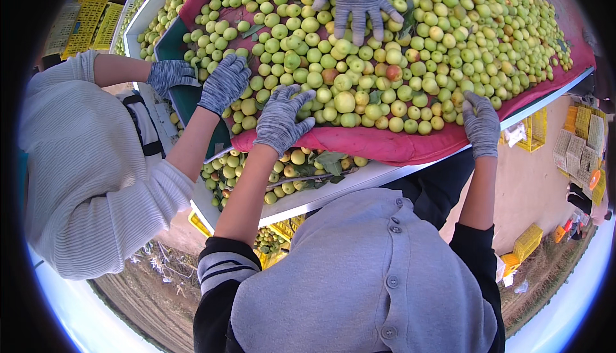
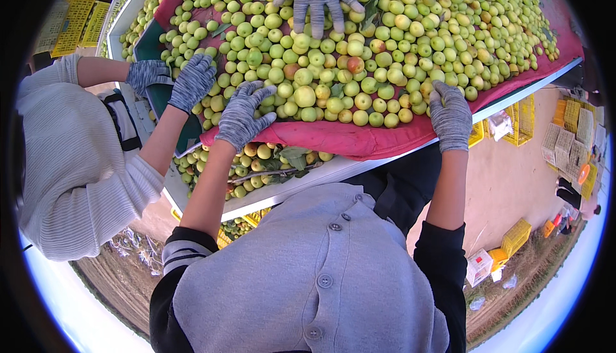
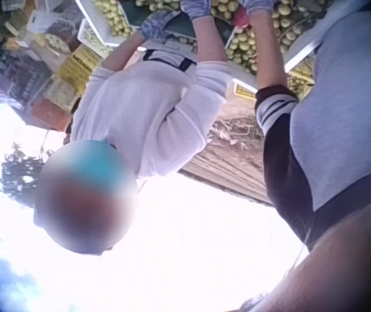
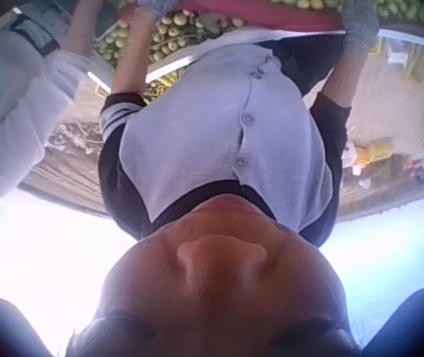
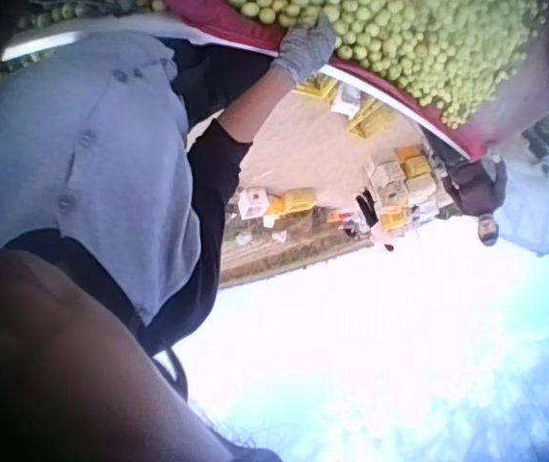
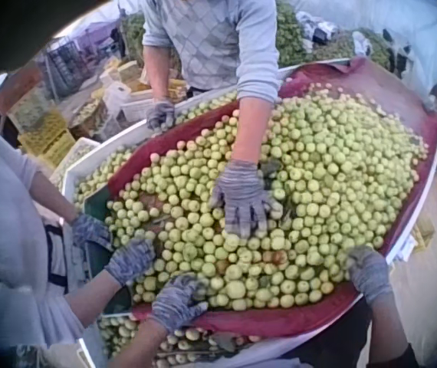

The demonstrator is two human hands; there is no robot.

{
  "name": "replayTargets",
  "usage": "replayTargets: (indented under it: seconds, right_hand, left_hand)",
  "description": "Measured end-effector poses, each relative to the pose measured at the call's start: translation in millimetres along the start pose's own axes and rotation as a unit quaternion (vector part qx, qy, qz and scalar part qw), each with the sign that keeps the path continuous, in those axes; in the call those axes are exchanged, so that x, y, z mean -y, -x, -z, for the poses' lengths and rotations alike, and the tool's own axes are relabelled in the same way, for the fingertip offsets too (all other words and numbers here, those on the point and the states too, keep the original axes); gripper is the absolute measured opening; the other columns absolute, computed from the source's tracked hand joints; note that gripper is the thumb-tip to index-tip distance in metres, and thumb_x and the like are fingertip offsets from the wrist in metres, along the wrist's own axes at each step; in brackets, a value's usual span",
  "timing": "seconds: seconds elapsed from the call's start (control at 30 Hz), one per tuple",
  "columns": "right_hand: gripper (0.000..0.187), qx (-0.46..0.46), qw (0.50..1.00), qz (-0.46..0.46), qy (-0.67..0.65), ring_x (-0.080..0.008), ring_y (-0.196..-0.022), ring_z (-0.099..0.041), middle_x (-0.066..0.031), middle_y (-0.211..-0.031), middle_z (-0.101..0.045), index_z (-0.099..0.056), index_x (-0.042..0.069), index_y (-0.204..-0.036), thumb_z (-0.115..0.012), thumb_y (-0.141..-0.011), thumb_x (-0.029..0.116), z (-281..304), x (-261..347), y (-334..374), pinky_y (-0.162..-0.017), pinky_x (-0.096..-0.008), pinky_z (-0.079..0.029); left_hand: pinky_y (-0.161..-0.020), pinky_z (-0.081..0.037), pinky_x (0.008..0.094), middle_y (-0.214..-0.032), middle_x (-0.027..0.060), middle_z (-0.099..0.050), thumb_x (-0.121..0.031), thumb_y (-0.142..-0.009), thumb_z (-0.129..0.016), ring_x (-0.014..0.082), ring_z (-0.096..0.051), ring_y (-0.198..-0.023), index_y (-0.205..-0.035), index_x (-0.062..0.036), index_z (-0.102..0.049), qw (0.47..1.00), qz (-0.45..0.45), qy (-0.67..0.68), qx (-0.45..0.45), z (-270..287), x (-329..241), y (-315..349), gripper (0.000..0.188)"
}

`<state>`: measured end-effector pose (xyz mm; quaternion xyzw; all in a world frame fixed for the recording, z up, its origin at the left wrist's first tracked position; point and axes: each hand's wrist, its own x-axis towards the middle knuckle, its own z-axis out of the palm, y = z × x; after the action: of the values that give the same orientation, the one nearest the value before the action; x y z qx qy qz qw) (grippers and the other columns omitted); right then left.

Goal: The person sorts green plums on a red conveyor belt, picking up handfuls and moving them along the belt while removing leaves. They occasionally drop a few plums into a yellow crate below. The task is repetitive and performed by hand with gloves.

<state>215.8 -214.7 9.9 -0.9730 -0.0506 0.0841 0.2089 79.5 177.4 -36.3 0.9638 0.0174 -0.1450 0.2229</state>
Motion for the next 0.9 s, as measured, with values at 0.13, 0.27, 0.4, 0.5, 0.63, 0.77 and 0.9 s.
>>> replayTargets:
  seconds: [0.13, 0.27, 0.4, 0.5, 0.63, 0.77, 0.9]
  right_hand:
    - [0.046, 0.099, 0.986, 0.011, 0.135, -0.0347, -0.110, -0.058, -0.0180, -0.127, -0.053, -0.052, 0.017, -0.134, -0.057, -0.088, 0.022, -25.8, -3.1, -7.1, -0.095, -0.0419, -0.047]
    - [0.056, 0.159, 0.983, 0.014, 0.089, -0.0377, -0.116, -0.054, -0.0215, -0.130, -0.048, -0.043, 0.017, -0.140, -0.057, -0.087, 0.023, -61.9, 25.0, 3.2, -0.097, -0.0445, -0.046]
    - [0.059, 0.137, 0.989, 0.047, 0.022, -0.0383, -0.120, -0.051, -0.0233, -0.132, -0.045, -0.041, 0.016, -0.141, -0.059, -0.085, 0.023, -74.0, 54.4, 16.0, -0.098, -0.0451, -0.046]
    - [0.062, 0.151, 0.985, 0.086, 0.019, -0.0364, -0.120, -0.051, -0.0206, -0.132, -0.048, -0.039, 0.015, -0.142, -0.060, -0.085, 0.021, -75.2, 69.8, 24.2, -0.099, -0.0442, -0.046]
    - [0.058, 0.177, 0.975, 0.114, -0.071, -0.0310, -0.114, -0.056, -0.0160, -0.129, -0.052, -0.044, 0.012, -0.140, -0.062, -0.085, 0.021, -57.5, 56.6, 19.6, -0.095, -0.0400, -0.048]
    - [0.051, -0.030, 0.992, 0.067, -0.099, -0.0278, -0.107, -0.059, -0.0162, -0.126, -0.054, -0.052, 0.012, -0.135, -0.064, -0.085, 0.018, -9.5, -2.3, -11.5, -0.093, -0.0353, -0.049]
    - [0.059, -0.053, 0.994, -0.031, 0.092, -0.0285, -0.110, -0.058, -0.0188, -0.129, -0.053, -0.047, 0.016, -0.140, -0.064, -0.084, 0.016, 20.4, -54.6, -44.8, -0.095, -0.0354, -0.048]
  left_hand:
    - [-0.103, -0.042, 0.0431, -0.134, 0.0170, -0.050, -0.020, -0.080, -0.072, 0.0350, -0.050, -0.121, -0.134, -0.0154, -0.051, 0.999, 0.020, -0.010, -0.048, -7.5, 19.4, -10.5, 0.059]
    - [-0.101, -0.043, 0.0428, -0.135, 0.0157, -0.050, -0.024, -0.081, -0.071, 0.0351, -0.051, -0.119, -0.138, -0.0165, -0.048, 0.982, 0.101, -0.022, -0.158, -2.7, 1.6, -16.2, 0.062]
    - [-0.108, -0.035, 0.0458, -0.140, 0.0105, -0.047, -0.033, -0.077, -0.074, 0.0346, -0.043, -0.129, -0.139, -0.0194, -0.048, 0.987, -0.108, 0.017, -0.118, -8.2, -42.5, -28.4, 0.069]
    - [-0.115, -0.023, 0.0492, -0.145, 0.0050, -0.043, -0.038, -0.072, -0.076, 0.0315, -0.029, -0.141, -0.130, -0.0244, -0.058, 0.984, -0.172, -0.045, -0.018, -22.7, -71.6, -41.6, 0.061]
    - [-0.113, -0.029, 0.0467, -0.144, 0.0040, -0.044, -0.032, -0.075, -0.074, 0.0300, -0.033, -0.138, -0.120, -0.0239, -0.066, 0.981, -0.183, -0.061, -0.017, -29.5, -70.3, -55.3, 0.046]
    - [-0.108, -0.038, 0.0412, -0.140, 0.0064, -0.048, -0.026, -0.081, -0.070, 0.0290, -0.045, -0.130, -0.124, -0.0219, -0.063, 0.977, -0.195, -0.058, -0.065, -26.7, -53.6, -44.2, 0.044]
    - [-0.107, -0.039, 0.0405, -0.138, 0.0114, -0.048, -0.025, -0.083, -0.068, 0.0317, -0.049, -0.124, -0.130, -0.0212, -0.060, 0.993, -0.114, 0.011, -0.027, -19.6, -35.6, -28.2, 0.047]
